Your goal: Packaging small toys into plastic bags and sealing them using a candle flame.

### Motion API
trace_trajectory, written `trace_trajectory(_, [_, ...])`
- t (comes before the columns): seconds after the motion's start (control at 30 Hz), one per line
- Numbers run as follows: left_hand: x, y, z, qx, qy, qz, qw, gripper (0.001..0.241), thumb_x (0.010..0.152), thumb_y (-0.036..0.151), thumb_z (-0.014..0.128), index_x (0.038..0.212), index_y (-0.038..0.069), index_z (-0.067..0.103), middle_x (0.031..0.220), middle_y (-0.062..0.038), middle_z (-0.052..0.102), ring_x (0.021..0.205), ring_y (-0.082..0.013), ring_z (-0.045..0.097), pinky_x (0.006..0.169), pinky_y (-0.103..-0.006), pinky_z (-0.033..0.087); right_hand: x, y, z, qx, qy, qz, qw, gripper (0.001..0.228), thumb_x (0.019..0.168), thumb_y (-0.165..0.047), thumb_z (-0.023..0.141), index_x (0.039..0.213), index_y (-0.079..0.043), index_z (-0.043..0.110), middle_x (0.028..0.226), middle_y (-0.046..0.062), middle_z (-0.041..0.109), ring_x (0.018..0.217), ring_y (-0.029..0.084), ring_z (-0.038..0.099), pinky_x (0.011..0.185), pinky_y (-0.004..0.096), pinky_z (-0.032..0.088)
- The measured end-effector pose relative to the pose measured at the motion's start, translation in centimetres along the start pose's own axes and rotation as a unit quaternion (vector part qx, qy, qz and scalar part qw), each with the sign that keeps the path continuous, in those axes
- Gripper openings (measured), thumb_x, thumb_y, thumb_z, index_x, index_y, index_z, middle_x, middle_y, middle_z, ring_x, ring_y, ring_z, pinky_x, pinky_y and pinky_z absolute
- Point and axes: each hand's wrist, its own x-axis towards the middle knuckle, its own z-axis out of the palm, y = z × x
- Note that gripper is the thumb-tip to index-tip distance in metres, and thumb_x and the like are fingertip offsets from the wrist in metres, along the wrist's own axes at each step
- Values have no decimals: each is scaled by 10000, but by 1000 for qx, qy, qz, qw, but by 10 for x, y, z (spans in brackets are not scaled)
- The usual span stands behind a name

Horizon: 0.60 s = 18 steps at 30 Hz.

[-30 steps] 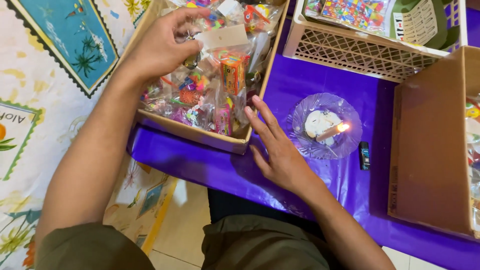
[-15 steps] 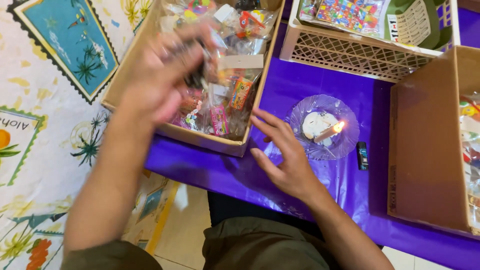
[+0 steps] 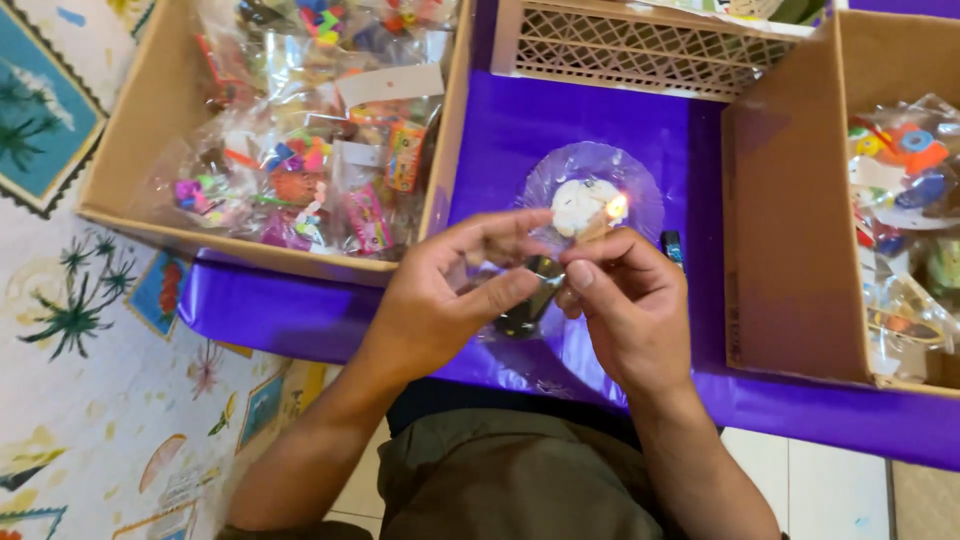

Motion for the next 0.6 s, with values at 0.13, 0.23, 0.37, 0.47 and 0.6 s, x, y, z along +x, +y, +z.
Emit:
trace_trajectory(0.13, [-1, -24, 6, -31, -2, -54, 998, 471, 870, 166, 751, 1316, 39, 670, 1323, -54, 708, 1208, -165, 680, 1047, -281, 548, -1, 9, -18, 52, 37, 9, 998, 129, 938, -138, 721, 943, -24, 661, 747, 25, 561, 623, 95, 452, 566, 239, 331])
trace_trajectory(0.23, [-2, -45, 9, -87, 27, -83, 992, 513, 764, 69, 874, 1249, -4, 724, 1049, -136, 780, 877, -109, 720, 770, -237, 630, -1, 17, -29, 49, 58, -60, 995, 120, 952, -23, 677, 950, 93, 644, 788, 128, 543, 590, 113, 466, 488, 232, 395])
trace_trajectory(0.37, [-1, -45, 9, -76, 47, -79, 993, 437, 792, 54, 851, 1208, -24, 739, 1037, -175, 792, 843, -132, 736, 722, -251, 641, -4, 17, -36, 60, 65, -60, 994, 86, 959, -8, 676, 963, 75, 652, 803, 123, 534, 577, 99, 434, 477, 217, 361])
trace_trajectory(0.47, [0, -45, 9, -69, 50, -76, 993, 421, 806, 76, 844, 1204, -19, 743, 1036, -168, 794, 845, -124, 737, 717, -247, 641, -4, 18, -37, 70, 63, -57, 994, 102, 981, -20, 655, 972, 82, 644, 802, 114, 518, 570, 85, 395, 467, 200, 330])
trace_trajectory(0.6, [-1, -55, 12, -110, 90, -34, 989, 456, 835, 36, 808, 1269, -34, 685, 1061, -181, 754, 802, -167, 726, 668, -303, 657, -13, 40, -53, 111, 36, -44, 992, 332, 968, -172, 688, 1084, 128, 607, 977, 136, 548, 661, 94, 458, 531, 237, 429])
